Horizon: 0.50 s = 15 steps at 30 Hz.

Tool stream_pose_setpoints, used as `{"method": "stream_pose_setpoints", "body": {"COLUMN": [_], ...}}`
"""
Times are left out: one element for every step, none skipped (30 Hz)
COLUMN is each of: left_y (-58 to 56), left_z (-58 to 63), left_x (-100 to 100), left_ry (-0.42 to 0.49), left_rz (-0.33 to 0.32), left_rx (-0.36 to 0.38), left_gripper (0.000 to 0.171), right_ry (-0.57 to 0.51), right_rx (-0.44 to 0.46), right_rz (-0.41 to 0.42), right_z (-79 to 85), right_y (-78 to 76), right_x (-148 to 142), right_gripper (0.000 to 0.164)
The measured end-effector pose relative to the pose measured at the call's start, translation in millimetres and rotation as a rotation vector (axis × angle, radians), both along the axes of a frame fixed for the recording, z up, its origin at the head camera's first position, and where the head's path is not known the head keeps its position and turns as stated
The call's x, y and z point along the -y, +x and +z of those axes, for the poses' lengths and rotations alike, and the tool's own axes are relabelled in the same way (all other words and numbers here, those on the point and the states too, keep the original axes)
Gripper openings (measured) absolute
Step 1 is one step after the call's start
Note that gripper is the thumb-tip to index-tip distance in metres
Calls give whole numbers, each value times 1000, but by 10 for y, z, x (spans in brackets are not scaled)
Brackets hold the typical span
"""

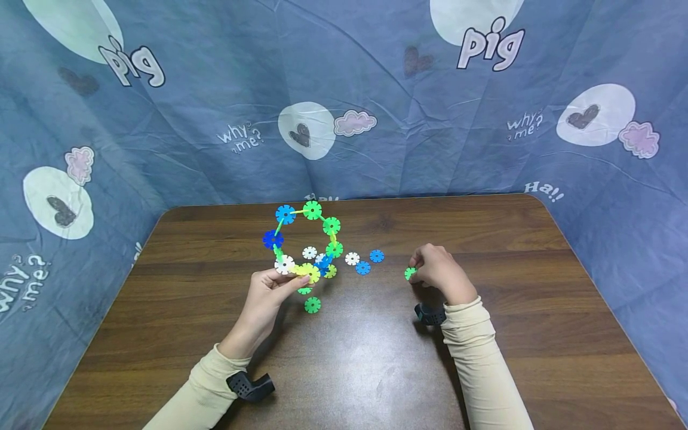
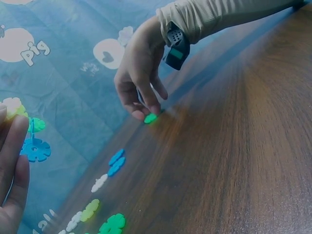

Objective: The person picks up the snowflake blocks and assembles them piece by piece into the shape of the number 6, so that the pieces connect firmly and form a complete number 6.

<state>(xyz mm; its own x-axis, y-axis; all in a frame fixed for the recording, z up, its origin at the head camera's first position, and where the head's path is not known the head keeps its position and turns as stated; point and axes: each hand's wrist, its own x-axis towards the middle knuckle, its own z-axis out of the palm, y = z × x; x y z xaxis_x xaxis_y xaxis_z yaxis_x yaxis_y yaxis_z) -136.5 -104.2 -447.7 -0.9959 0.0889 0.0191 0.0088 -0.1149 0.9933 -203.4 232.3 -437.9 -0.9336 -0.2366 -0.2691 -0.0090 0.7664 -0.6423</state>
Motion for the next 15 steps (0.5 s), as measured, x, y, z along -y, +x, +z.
{"method": "stream_pose_setpoints", "body": {"left_y": [2, 3, 2, 1, -2, -4, -5, -5, -7, -6, -5, -2, 0, 1, 1], "left_z": [5, 7, 6, 5, 1, -4, -2, 0, -5, -2, 1, 8, 13, 12, 10], "left_x": [-2, -1, -1, -1, -1, 0, 0, 0, 1, 0, 0, -1, -2, -2, -2], "left_ry": [0, 0, 0, 0, 1, 1, 1, 0, 0, 0, -1, -2, -2, -3, -2], "left_rz": [1, 1, 1, 1, 0, -1, 0, 0, 0, 0, 1, 2, 3, 3, 2], "left_rx": [1, 1, 1, 0, -1, -2, -2, -2, -2, -1, -1, 0, 0, 0, 0], "left_gripper": [23, 23, 23, 23, 23, 23, 23, 23, 23, 23, 23, 24, 24, 24, 23], "right_ry": [-1, -4, -5, -4, -5, -2, -1, 0, 2, 1, 2, 3, 1, -1, -3], "right_rx": [1, 1, 2, 2, 3, 2, 2, 1, 3, 2, 1, -2, -3, -4, -5], "right_rz": [-1, 1, 0, -1, -2, 0, 1, 2, -1, 0, 1, 3, 3, 2, 3], "right_z": [1, 0, 0, -1, -4, -4, -6, -9, -11, -14, -19, -20, -23, -25, -26], "right_y": [2, 4, 5, 6, 5, 5, 4, 2, 0, -3, -6, -6, -7, -8, -8], "right_x": [-1, -4, -5, -6, -7, -7, -6, -6, -4, -5, -5, -5, -6, -7, -6], "right_gripper": [22, 22, 22, 22, 22, 22, 22, 23, 23, 23, 23, 23, 22, 22, 22]}}
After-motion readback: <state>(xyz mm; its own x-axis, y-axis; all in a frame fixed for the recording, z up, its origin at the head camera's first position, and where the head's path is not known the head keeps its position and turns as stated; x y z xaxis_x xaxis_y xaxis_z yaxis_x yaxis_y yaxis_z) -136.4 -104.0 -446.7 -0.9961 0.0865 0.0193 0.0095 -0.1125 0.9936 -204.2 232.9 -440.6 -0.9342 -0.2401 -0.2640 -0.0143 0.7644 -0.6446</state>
